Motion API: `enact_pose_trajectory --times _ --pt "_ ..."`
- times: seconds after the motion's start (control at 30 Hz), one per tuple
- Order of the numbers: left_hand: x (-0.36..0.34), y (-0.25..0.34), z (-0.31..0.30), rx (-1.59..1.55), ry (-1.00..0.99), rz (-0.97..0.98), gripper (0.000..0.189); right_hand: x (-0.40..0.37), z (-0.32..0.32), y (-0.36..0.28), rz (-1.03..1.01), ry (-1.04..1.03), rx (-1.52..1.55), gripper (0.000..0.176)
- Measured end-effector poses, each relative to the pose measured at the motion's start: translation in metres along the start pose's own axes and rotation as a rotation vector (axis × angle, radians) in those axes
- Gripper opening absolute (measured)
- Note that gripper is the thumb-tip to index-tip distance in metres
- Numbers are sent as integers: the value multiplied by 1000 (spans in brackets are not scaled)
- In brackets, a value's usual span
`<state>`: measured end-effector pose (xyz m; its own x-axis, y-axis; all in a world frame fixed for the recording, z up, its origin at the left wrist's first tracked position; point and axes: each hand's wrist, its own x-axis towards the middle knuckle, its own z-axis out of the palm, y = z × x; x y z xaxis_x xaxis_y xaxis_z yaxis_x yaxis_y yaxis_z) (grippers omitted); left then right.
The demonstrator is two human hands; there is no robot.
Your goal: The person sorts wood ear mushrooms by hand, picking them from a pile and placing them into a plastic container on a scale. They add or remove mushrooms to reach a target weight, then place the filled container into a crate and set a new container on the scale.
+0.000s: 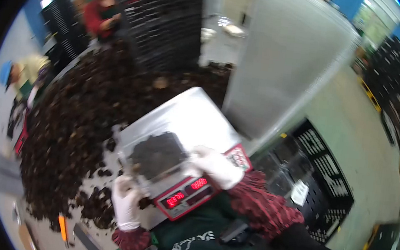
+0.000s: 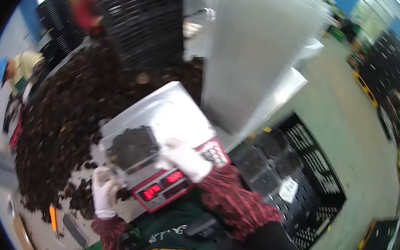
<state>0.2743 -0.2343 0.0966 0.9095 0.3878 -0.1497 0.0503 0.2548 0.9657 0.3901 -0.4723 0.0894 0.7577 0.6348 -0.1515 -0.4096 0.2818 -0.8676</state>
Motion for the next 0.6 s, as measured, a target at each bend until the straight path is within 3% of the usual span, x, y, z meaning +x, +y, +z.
enact_pose_trajectory --times 0.03,0.1,0.2,0.3,0.43,0.6 --pt "-1 4 4 -8 55 3 31 3 -5 8 -20 -77 91 16" --pt "1 7 1 37 73 9 30 -2 13 -10 35 86 -144 13" --pt "8 4 -14 -26 11 -44 30 8 19 -1 88 208 -245 10" --pt "13 -1 -21 -64 4 22 30 12 26 9 96 302 -175 5" --pt "7 -2 -16 -26 -43 60 36 1 21 15 -25 282 67 9" --pt "-10 -14 32 -9 -152 82 29 -60 -14 0 -124 270 33 10"
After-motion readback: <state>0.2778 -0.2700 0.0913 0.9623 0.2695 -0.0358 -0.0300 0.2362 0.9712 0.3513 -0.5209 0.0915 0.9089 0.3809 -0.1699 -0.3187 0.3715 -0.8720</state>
